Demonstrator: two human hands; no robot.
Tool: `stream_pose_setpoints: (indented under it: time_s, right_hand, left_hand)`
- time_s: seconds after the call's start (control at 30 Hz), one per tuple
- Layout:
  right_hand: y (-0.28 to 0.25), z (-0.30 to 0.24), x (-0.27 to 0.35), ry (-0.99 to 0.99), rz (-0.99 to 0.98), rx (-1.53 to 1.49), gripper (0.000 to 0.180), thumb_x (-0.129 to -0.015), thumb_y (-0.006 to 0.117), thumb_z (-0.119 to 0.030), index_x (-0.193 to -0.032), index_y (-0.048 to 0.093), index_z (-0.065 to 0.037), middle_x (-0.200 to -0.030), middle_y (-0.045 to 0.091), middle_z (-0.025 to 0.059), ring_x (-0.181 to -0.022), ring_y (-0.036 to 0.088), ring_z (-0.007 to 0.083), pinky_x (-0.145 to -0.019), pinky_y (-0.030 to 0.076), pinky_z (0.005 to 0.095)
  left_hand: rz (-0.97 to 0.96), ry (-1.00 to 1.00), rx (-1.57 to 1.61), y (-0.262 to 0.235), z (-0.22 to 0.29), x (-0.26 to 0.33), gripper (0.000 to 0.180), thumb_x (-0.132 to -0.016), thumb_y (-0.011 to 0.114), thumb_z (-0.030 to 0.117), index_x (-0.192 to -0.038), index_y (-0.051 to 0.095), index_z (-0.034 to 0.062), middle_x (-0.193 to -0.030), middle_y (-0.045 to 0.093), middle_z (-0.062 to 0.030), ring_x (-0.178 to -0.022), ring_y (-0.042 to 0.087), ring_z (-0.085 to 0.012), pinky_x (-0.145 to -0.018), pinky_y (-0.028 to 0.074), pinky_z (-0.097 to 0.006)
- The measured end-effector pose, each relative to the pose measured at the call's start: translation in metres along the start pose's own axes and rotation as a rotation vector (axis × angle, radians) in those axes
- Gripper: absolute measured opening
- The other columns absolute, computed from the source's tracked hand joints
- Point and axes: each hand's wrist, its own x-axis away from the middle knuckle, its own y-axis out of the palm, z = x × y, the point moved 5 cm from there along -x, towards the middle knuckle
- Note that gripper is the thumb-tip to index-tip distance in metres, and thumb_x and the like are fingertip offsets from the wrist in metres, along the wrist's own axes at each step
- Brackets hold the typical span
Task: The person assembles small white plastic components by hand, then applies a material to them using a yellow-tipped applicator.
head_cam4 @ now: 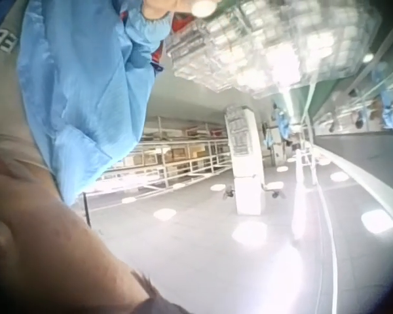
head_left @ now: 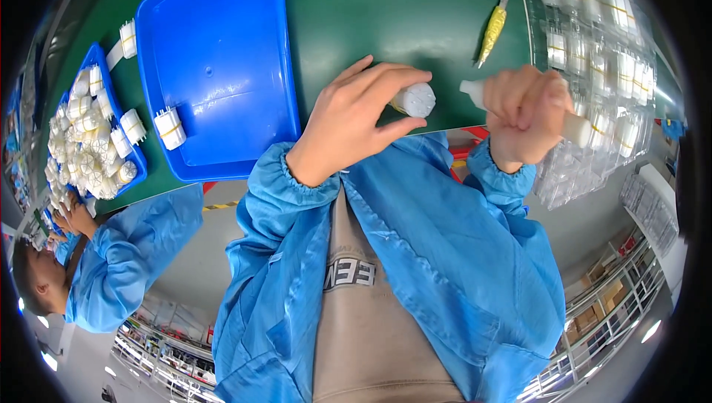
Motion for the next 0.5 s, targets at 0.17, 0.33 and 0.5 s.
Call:
stream_pose_setpoints:
  time_s: [0.17,0.33,0.5]
  right_hand:
    - [0.008,0.015,-0.001,0.08,-0.059,0.029,0.047,-0.104,0.05,-0.025,-0.063,0.041,-0.005,-0.051,0.041,0.0046,-0.043,0.03,0.0113,-0.042,0.022,0.0301]
    - [0.005,0.01,-0.004,0.111,0.027,0.073,0.047,-0.104,0.049,-0.025,-0.062,0.038,-0.006,-0.051,0.038,0.0042,-0.044,0.028,0.0109,-0.043,0.022,0.031]
    - [0.011,0.011,-0.005,0.103,0.057,-0.048,0.045,-0.104,0.047,-0.023,-0.063,0.04,-0.006,-0.051,0.036,0.0036,-0.045,0.027,0.0118,-0.044,0.023,0.0318]
  left_hand:
    - [-0.055,-0.003,-0.161,-0.001,-0.01,-0.001,0.049,-0.074,0.084,0.015,-0.12,0.068,0.0099,-0.109,0.069,-0.0108,-0.099,0.067,-0.0326,-0.092,0.053,-0.043]
    - [-0.041,-0.13,-0.159,-0.025,0.007,0.0,0.048,-0.073,0.083,0.014,-0.117,0.066,0.0099,-0.113,0.061,-0.0092,-0.098,0.065,-0.0294,-0.08,0.057,-0.04]
    - [0.155,-0.035,-0.108,-0.033,0.006,-0.009,0.049,-0.067,0.089,0.011,-0.113,0.071,0.0077,-0.112,0.066,-0.0104,-0.095,0.067,-0.0268,-0.082,0.056,-0.035]
